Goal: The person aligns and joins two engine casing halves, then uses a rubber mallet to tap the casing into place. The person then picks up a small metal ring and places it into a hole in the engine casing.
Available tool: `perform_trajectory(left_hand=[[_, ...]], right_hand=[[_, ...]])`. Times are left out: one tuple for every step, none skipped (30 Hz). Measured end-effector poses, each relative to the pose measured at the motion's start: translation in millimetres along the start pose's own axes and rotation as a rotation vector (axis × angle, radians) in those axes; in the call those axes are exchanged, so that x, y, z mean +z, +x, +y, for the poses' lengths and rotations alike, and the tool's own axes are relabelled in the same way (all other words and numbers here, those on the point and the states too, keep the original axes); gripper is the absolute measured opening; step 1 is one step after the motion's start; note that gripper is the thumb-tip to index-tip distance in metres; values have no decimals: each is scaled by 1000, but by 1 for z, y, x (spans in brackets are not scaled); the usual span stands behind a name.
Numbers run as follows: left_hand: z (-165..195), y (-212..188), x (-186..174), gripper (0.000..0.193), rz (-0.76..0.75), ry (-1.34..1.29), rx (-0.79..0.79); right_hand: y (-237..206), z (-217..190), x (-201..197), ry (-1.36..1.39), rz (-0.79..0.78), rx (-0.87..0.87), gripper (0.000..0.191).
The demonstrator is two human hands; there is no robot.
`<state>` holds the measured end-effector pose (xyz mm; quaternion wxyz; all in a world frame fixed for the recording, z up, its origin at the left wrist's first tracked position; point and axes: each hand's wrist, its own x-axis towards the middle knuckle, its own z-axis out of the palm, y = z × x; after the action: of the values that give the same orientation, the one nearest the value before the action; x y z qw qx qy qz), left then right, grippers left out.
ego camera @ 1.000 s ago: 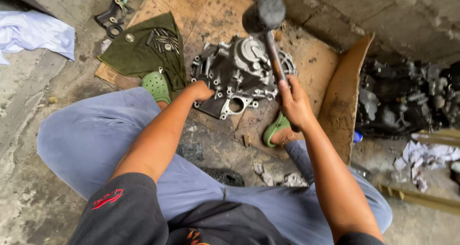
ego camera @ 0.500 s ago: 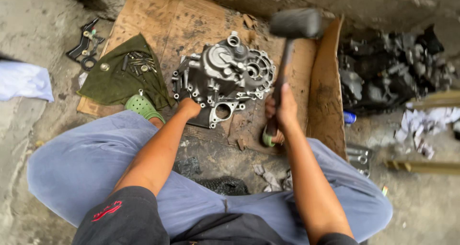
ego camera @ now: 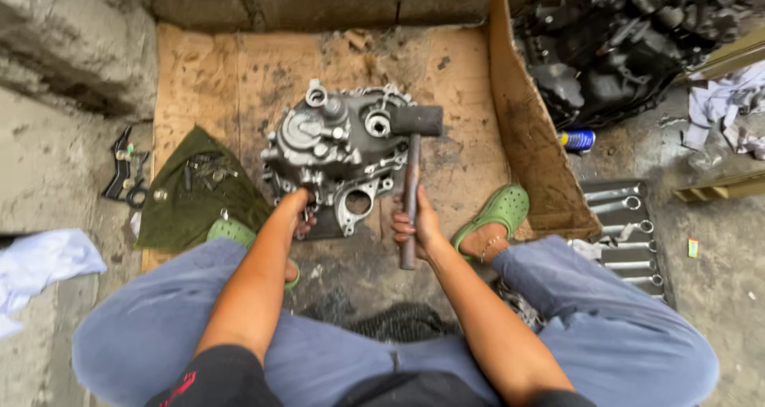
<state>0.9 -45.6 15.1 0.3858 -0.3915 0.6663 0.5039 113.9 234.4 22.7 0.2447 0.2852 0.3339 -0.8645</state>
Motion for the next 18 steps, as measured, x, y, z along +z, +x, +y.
perform_trajectory(left_hand=[[2, 4, 1, 22, -2, -10, -14], [1, 8, 2, 21, -2, -22, -45], [1, 13, 2, 20, -13, -39, -50], [1, 19, 2, 20, -24, -50, -66], [0, 23, 2, 19, -37, -60, -75], [-1, 28, 1, 19, -51, -41, -78], [-2, 31, 0, 18, -66, -26, -73], [-4, 34, -1, 18, -81, -15, -76], [-6, 36, -2, 18, -75, -2, -86], [-7, 37, -3, 19, -69, 11, -98], [-7, 36, -3, 20, -62, 23, -100], [-8, 37, -2, 18, -49, 19, -85], [-8, 37, -2, 15, -38, 21, -63], [-7, 35, 0, 13, -33, 29, -40], [-6, 33, 1, 16, -33, 31, -56], [-5, 30, 2, 18, -33, 27, -73], [-3, 27, 4, 21, -31, 20, -87], [-2, 24, 4, 20, -37, 9, -74]], right_hand=[[3, -8, -16, 34, -3, -20, 60], [4, -17, -30, 41, 18, -34, 59], [1, -31, -43, 56, 50, -30, 59], [-6, -44, -54, 132, 9, -36, 68], [-11, -57, -59, 207, -32, -50, 78], [-17, -71, -68, 193, 20, -204, 68], [-27, -85, -71, 174, 68, -364, 59], [-36, -101, -70, 128, 78, -473, 60], [-47, -111, -67, 80, 92, -568, 62], [-53, -115, -58, 112, 69, -588, 62], [-57, -113, -46, 145, 39, -614, 63], [-59, -111, -33, 178, 1, -651, 63], [-56, -99, -17, 127, 31, -635, 67], [-50, -75, 0, 78, 66, -624, 71], [-39, -53, 16, 16, 54, -469, 72], [-33, -27, 26, -338, 200, -353, 79], [-27, -9, 28, -112, 70, -141, 72], [-18, 0, 25, 116, -68, 62, 65]])
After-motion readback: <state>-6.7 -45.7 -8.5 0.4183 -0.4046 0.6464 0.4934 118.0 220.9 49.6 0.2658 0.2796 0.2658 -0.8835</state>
